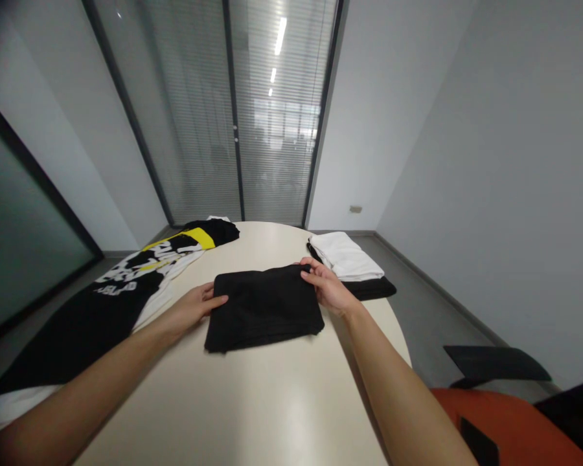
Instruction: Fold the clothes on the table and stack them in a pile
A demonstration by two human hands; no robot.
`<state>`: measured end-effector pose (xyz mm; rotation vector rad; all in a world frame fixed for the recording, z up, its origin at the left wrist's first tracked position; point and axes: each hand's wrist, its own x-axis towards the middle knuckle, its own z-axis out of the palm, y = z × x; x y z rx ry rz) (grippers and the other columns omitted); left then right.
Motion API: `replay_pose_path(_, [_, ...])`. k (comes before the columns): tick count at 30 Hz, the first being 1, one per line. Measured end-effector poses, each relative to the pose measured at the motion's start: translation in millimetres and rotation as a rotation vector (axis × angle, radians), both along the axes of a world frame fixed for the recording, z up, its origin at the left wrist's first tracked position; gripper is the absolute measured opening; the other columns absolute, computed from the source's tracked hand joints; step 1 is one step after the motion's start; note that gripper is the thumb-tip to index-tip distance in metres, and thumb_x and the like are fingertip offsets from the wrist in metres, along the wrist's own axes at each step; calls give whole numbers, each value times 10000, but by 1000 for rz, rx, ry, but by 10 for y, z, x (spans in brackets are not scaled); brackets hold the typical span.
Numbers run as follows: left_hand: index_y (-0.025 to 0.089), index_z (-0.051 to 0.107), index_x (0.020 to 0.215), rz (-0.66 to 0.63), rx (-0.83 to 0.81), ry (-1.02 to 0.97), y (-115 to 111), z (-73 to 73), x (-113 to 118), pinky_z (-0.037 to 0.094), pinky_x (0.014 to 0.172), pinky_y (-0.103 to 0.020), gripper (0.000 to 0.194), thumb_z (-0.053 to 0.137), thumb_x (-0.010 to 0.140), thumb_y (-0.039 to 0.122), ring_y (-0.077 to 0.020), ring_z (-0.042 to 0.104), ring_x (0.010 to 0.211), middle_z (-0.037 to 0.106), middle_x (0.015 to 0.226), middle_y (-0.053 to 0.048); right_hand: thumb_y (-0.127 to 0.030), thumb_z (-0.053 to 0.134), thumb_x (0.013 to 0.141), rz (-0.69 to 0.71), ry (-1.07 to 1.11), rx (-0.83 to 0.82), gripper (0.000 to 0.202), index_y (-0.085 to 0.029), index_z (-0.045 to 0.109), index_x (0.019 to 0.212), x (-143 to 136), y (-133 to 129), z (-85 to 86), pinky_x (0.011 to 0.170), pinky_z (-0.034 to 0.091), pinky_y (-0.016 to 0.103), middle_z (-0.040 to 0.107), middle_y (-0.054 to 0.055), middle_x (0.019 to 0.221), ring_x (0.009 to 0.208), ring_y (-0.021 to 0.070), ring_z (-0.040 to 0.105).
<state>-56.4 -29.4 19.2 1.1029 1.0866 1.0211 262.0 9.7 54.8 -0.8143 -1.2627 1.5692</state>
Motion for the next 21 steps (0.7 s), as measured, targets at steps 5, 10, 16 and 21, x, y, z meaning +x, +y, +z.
replay_pose_path(5, [152,636,1196,55,107,-90,-42,32,56,468,1055,-405,567,835,714,375,-278,670,1129,712,1221,-129,-293,812,768,-3,-58,-116,437,-266,612,1156,96,89,-107,639,506,214,660,-30,840,697,110,626])
replay_pose_path(10, [216,548,1287,68,92,-127,-65,13,96,531,971,-402,598,785,779,425,-256,703,1051,738,1150,-84,-399,772,803,-70,-308,-143,539,-256,578,1285,130,136,-195,701,526,267,650,-6,890,730,122,619])
replay_pose_path(16, [216,556,1238,89,187,-133,-81,62,150,511,1011,-392,536,760,792,431,-265,649,1154,691,1246,-81,-481,679,861,-307,-832,604,524,-230,568,1306,-15,52,-86,1111,381,481,602,118,1337,1267,273,539])
replay_pose_path(21, [209,563,1214,103,228,-129,-88,73,177,476,1061,-410,541,773,773,440,-277,619,1195,676,1262,-86,-499,569,941,-227,-1051,955,495,-206,575,1339,-336,-34,227,1156,318,507,610,130,1362,1352,299,477])
